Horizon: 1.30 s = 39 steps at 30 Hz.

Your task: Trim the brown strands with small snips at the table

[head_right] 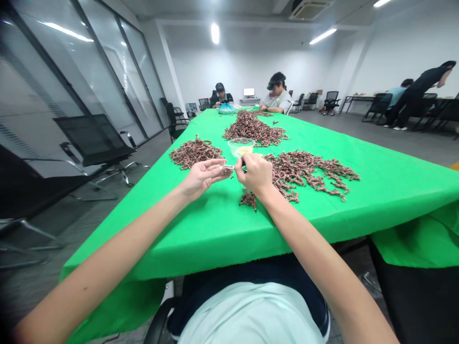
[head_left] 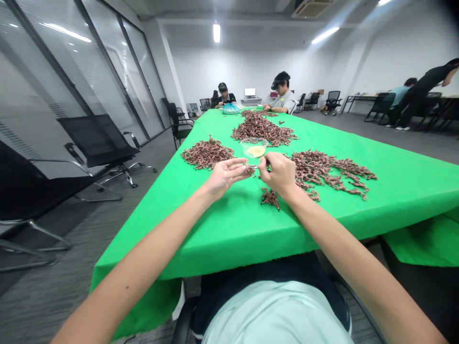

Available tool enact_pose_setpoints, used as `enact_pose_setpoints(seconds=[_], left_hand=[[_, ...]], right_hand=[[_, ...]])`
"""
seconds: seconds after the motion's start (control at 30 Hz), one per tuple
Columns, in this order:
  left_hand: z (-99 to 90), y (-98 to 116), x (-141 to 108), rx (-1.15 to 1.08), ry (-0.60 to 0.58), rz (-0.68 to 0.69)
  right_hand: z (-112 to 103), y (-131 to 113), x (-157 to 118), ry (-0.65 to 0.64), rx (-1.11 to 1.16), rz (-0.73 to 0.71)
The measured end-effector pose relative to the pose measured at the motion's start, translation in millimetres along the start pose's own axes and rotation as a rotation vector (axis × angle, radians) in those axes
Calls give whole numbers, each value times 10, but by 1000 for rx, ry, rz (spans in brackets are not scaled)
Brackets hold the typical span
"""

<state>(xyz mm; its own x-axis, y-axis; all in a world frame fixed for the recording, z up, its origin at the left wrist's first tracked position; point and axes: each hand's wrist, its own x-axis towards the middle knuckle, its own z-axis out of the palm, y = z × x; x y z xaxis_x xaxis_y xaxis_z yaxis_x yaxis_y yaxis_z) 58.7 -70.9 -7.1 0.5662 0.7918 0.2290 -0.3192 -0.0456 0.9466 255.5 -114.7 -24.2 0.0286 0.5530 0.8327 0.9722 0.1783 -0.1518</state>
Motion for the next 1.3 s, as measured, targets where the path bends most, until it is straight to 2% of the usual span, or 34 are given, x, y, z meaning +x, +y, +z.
enact_pose_setpoints(seconds=[0.5, 0.93, 1.07, 1.3], left_hand=[[0, 8, -23, 10, -56, -62], [-4, -11, -18, 8, -4, -31], [6, -24, -6, 60, 52, 50], [58, 16, -22, 378, 192, 365]], right_hand=[[-37, -37, 5, -34, -9, -27], [-45, -62, 5, -43, -35, 2], [-43, -87, 1, -59, -50, 38], [-15, -162, -9, -78, 35, 160]])
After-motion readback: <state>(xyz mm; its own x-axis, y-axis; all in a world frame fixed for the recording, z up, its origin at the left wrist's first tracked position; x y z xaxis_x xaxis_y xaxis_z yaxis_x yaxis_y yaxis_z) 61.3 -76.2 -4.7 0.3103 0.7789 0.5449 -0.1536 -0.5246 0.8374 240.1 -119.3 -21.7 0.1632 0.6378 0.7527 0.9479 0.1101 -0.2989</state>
